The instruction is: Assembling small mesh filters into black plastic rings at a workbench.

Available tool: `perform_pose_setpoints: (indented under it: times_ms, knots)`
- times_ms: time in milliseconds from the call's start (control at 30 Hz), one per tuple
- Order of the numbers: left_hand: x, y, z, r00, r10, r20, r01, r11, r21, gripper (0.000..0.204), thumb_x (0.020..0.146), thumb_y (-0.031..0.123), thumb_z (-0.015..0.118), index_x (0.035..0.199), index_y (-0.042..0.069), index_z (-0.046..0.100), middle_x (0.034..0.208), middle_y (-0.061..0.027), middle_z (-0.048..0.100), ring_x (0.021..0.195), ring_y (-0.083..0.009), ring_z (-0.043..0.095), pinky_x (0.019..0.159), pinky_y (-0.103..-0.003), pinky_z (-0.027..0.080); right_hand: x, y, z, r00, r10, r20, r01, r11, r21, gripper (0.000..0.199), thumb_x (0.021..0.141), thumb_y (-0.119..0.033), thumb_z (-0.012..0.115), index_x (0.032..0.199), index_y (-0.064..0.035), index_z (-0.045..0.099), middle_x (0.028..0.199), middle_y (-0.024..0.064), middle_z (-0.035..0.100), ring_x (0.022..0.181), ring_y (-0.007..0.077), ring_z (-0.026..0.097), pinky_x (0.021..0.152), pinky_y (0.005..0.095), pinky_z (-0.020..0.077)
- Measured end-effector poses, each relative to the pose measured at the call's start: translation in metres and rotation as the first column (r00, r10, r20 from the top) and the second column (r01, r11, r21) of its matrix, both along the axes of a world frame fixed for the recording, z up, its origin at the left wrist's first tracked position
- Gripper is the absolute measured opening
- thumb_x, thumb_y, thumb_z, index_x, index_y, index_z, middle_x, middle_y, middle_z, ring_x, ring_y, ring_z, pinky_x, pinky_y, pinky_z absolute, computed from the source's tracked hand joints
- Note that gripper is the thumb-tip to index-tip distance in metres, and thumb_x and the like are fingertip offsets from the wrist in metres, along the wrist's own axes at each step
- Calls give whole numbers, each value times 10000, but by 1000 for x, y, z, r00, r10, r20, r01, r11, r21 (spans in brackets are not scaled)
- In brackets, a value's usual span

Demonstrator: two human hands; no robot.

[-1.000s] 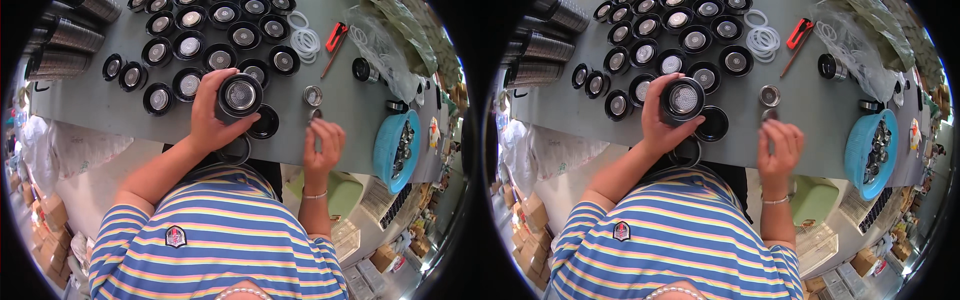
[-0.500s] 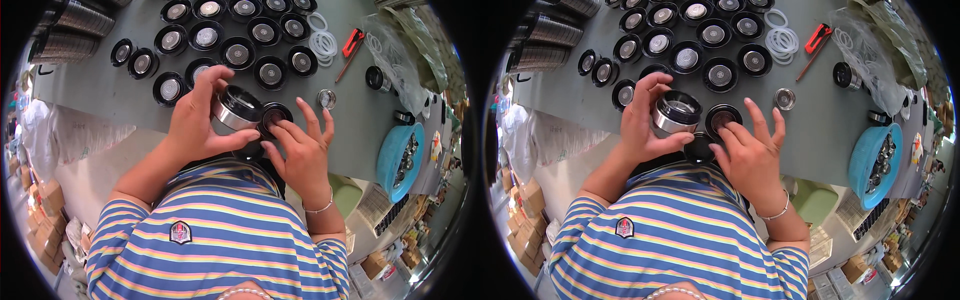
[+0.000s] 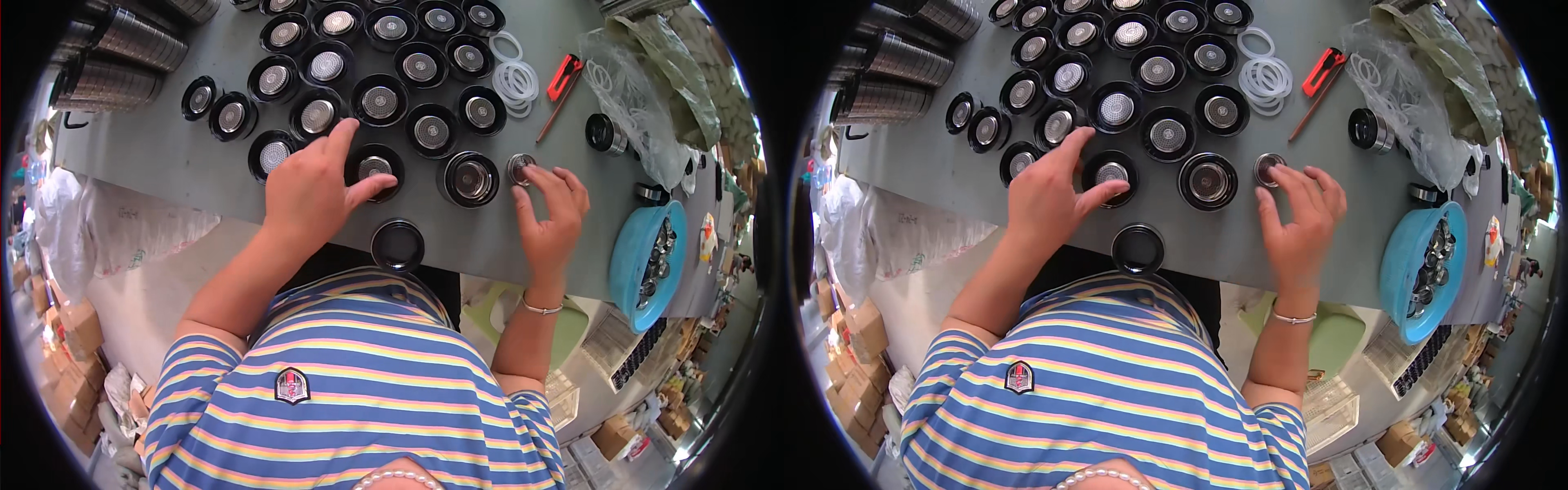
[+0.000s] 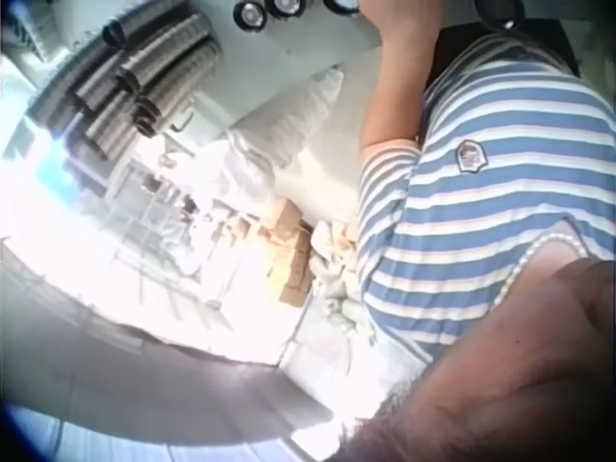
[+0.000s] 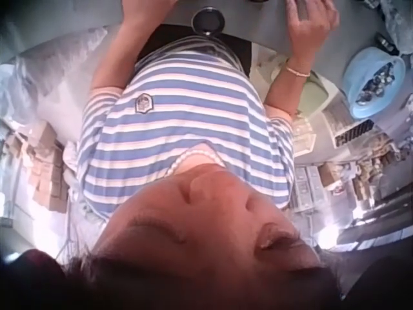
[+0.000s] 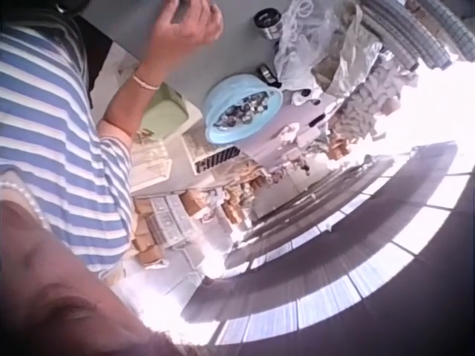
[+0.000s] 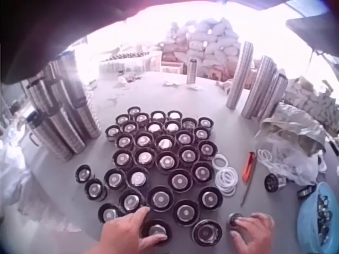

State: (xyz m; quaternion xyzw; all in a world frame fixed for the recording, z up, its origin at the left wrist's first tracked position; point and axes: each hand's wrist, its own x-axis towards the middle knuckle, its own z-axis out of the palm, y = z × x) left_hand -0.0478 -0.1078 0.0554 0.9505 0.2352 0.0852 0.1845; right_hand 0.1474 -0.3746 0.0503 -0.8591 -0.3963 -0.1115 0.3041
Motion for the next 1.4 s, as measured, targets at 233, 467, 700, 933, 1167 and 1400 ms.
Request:
perform_pose_setpoints:
  times_ms: [233,467,700,933,1167,1400]
  knots:
    - [-33,-15,-3,812,-324,485,484,839,-250,826,702,383,992,1404,90,670,1280,-108,708,1053,-323,750,836,-391,635,-44,-14,2,991,133,7,-133,991,30,205,848,-47,817,1035,-131,822,1108,12,818,1124,263,688,1157,512,412]
    - [-36,-32,-32,873,-372,317,470,816,-337,852,730,318,975,1467,96,609,1364,-122,698,1143,-336,745,882,-409,640,-99,17,-9,923,372,96,-363,926,-99,178,889,-161,790,1063,-175,820,1127,-62,797,1192,187,656,1217,539,323]
    - [-29,-34,-39,881,-327,341,431,852,-298,791,730,251,947,1447,130,636,1397,-83,697,1112,-298,761,822,-384,649,-97,36,-9,903,428,47,-406,883,-235,250,899,-349,817,1056,-155,827,1161,-50,772,1341,230,608,1265,589,256]
    - [-29,-34,-38,872,-361,330,447,862,-238,734,731,243,923,1420,136,695,1424,-83,699,1148,-293,763,859,-378,656,-87,57,-20,876,481,29,-472,869,-148,323,873,-435,837,903,-117,791,987,-31,722,1324,218,639,1278,580,251]
    - [-35,-34,-52,737,-472,484,520,853,41,616,801,270,880,1371,88,731,1432,-85,677,1038,-219,748,785,-351,632,-86,39,-33,831,491,262,-530,842,103,272,960,-406,770,939,-135,786,989,-46,749,1183,225,647,1247,567,286]
    - [-43,-32,-21,901,-143,410,411,583,-701,322,940,305,876,1071,49,732,1035,-73,696,805,-152,677,694,-314,557,-50,-8,-34,950,312,-7,-312,950,-31,320,826,-226,918,1026,-58,732,1098,114,704,1067,344,653,958,470,537]
